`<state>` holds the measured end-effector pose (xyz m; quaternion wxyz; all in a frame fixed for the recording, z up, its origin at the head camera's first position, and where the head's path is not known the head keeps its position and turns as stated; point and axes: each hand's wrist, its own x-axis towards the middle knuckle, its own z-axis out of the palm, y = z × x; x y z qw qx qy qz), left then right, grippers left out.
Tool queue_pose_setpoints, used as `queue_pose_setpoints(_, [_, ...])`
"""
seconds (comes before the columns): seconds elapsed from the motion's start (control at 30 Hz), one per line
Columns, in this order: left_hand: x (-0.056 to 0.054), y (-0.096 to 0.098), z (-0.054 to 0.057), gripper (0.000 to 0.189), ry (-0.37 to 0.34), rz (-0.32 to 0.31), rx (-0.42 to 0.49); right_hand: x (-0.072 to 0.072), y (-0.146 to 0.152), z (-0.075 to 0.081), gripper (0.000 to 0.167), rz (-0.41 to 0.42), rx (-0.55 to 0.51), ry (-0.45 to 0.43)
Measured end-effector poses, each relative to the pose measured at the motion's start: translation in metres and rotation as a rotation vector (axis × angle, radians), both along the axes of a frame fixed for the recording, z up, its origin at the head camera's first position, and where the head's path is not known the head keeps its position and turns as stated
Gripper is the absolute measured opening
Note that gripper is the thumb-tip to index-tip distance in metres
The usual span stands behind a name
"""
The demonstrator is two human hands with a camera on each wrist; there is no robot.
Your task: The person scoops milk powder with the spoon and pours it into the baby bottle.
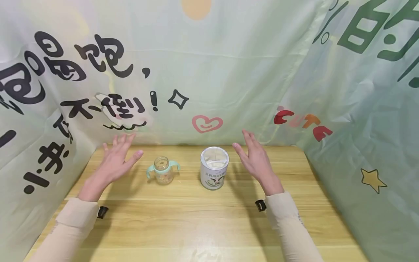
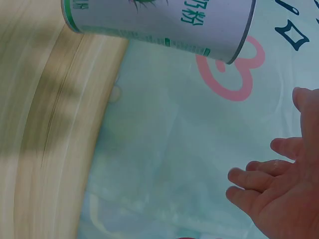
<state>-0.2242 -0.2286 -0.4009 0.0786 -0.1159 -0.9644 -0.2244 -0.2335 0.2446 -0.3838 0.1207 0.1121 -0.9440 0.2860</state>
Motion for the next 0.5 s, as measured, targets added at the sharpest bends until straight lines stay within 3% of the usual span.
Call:
queue_pose_setpoints(0.23, [0.0,0.015,-0.001,0.082,0.003,-0.038,0.038,0.001,-0.009,0.0,0.073,0.007,-0.013,0.023])
queue_pose_setpoints(0.5, [0.003,0.04,-0.001,0.085,-0.009,-0.121,0.148,-0.001,-0.02,-0.005,0.046,0.043,0.007,0.128])
